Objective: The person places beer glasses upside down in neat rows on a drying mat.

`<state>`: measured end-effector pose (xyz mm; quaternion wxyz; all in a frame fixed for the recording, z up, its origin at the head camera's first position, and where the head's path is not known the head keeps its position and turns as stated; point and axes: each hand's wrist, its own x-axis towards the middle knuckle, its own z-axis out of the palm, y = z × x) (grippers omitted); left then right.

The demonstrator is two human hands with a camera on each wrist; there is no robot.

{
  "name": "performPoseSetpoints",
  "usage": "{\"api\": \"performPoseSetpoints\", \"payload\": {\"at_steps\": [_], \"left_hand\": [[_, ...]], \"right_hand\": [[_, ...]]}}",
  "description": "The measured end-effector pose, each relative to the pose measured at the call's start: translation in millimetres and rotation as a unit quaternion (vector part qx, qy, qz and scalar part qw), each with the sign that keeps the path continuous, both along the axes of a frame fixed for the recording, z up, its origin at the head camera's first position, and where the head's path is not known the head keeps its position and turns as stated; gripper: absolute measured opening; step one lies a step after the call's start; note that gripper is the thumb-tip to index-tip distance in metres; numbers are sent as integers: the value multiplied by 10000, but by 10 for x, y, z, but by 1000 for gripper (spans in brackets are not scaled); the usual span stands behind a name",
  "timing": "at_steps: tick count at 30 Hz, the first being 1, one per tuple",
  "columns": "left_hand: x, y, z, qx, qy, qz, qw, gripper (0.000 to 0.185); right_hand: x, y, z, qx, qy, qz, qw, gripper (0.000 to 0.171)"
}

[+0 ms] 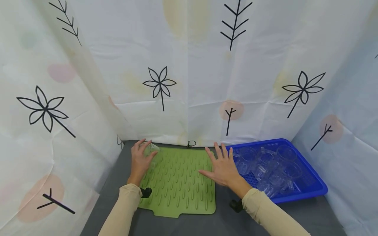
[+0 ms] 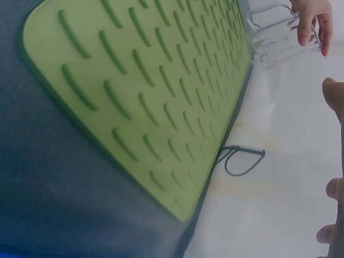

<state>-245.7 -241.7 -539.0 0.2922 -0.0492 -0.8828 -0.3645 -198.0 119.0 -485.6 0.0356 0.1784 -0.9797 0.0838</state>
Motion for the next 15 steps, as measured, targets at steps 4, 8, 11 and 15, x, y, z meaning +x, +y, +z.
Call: {"api": "performPoseSetpoints", "payload": {"at_steps": [4,8,11,15], "left_hand": [[-69,-6,-20,68,-326,-37,9994,57],[-107,-4,-41,66,-431,-16,9990,58],[-128,-5,-58,30,-477,1,9989,58],[-150,0,-72,55,-556,-37,9984,59]], "right_hand": [[6,97,-15,-124,55,-92,9999,98],[3,175,-31,-182,83,-139,9997,98],[2,226,-24,-193,81,-166,9996,98],[4,289,-9,-188,203,-188,9994,98]]}}
